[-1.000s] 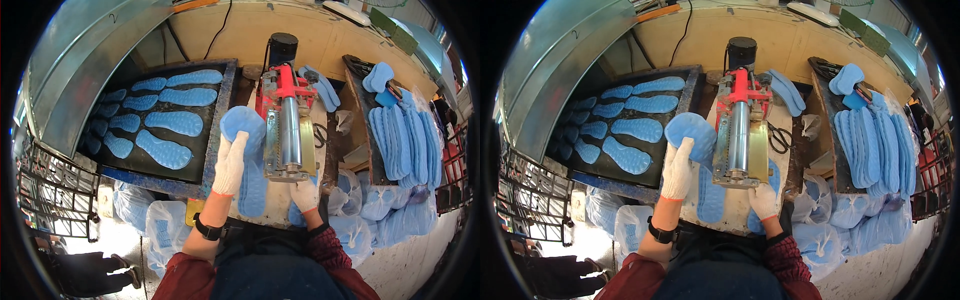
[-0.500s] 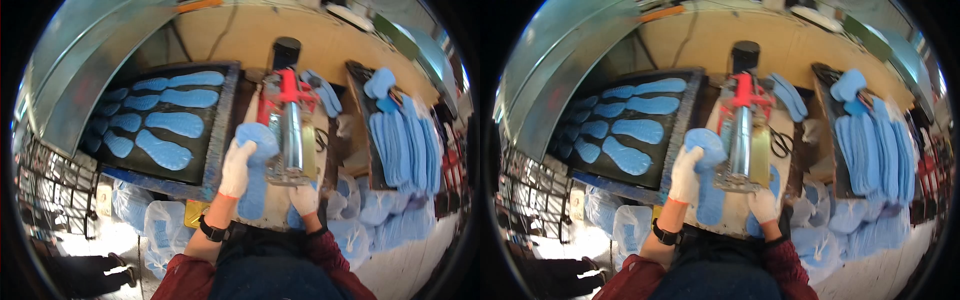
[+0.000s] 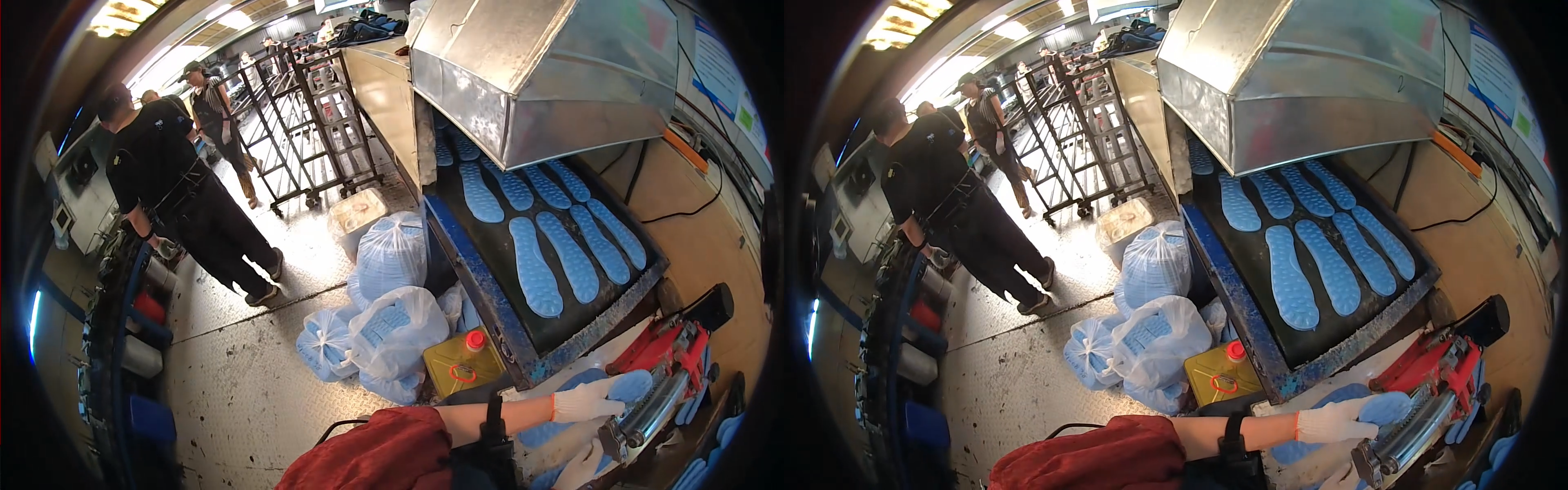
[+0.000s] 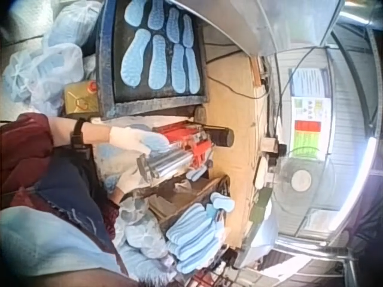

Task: Applying adhesive to shoe insoles using a roller machine and organizing the processed parts.

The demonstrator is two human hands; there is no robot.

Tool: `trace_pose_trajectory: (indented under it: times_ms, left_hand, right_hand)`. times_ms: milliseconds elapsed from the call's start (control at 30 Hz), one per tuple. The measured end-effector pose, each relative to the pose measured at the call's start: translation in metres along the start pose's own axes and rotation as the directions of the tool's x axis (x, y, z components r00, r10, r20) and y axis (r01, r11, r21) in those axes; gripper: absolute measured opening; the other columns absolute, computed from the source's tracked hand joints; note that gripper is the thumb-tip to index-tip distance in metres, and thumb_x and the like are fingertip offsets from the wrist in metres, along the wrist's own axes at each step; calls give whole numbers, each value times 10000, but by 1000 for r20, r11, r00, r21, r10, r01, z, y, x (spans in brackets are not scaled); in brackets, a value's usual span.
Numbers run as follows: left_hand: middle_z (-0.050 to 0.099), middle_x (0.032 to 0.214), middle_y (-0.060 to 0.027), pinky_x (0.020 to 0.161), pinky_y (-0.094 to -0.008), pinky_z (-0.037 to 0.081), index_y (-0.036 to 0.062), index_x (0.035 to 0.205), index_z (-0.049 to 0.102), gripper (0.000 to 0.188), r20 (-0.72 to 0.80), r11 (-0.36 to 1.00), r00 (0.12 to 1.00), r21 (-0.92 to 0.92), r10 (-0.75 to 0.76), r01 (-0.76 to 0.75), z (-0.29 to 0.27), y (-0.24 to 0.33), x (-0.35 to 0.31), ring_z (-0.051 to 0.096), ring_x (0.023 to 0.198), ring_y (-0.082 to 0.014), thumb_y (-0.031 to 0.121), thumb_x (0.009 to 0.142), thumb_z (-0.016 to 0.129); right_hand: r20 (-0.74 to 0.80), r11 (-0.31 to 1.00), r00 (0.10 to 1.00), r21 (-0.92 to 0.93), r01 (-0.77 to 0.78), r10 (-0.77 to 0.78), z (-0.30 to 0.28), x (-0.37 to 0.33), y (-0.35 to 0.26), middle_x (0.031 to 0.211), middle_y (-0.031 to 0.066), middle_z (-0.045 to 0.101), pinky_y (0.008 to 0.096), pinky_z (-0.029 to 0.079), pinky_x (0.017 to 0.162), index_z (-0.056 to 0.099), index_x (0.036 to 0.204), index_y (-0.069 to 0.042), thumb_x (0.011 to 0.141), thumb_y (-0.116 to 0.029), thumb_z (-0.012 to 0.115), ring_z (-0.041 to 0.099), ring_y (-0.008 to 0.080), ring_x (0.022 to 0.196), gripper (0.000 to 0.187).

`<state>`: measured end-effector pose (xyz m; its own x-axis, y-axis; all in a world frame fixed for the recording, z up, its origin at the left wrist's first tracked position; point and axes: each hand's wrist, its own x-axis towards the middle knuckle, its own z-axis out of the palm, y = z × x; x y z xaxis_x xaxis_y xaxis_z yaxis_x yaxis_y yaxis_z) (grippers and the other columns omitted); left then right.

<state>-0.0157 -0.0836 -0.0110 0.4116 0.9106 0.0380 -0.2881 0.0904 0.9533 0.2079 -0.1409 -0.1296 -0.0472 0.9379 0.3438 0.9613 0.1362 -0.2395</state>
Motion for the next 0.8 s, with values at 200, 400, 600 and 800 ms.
trace_pose_trajectory:
  times_ms: [200, 400, 600, 800]
  left_hand:
    - [584, 1023, -203, 832, -436, 502, 55, 1182, 544, 250, 170, 276, 852, 899, 495, -339, -14, -6, 5, 590, 959, -374, 200, 987, 489]
    - [655, 1027, -38, 813, -316, 481, 27, 1092, 645, 296, -252, 991, 967, 137, 42, -7, -19, 15, 29, 580, 960, -152, 279, 1026, 504]
    - [645, 1103, -44, 932, -284, 453, -5, 1196, 605, 399, -210, 987, 978, -160, -13, -22, 3, 17, 38, 586, 1003, -115, 341, 1025, 502]
    - [670, 1124, -82, 932, -329, 495, 18, 1193, 614, 414, -158, 891, 973, -447, -168, 81, -14, 22, 31, 654, 984, -183, 381, 1008, 534]
  right_hand:
    - [85, 994, 993, 70, -89, 83, 28, -1, 11, 1166, 188, 665, 392, 490, 918, 653, 1163, 1, 982, -188, 506, 629, 345, 1063, 301]
    - [-125, 997, 990, 18, -69, 71, 11, 17, -14, 837, 173, 690, 468, 526, 714, 719, 893, -75, 874, -239, 566, 660, 367, 790, 225]
    - [-45, 978, 983, 121, -172, 179, 1, 8, -4, 776, 188, 658, 481, 510, 675, 687, 814, -48, 825, -170, 581, 633, 381, 724, 162]
    - [-20, 966, 978, 162, -203, 209, 7, 0, -5, 730, 206, 630, 489, 502, 670, 665, 746, -29, 807, -177, 581, 620, 386, 707, 181]
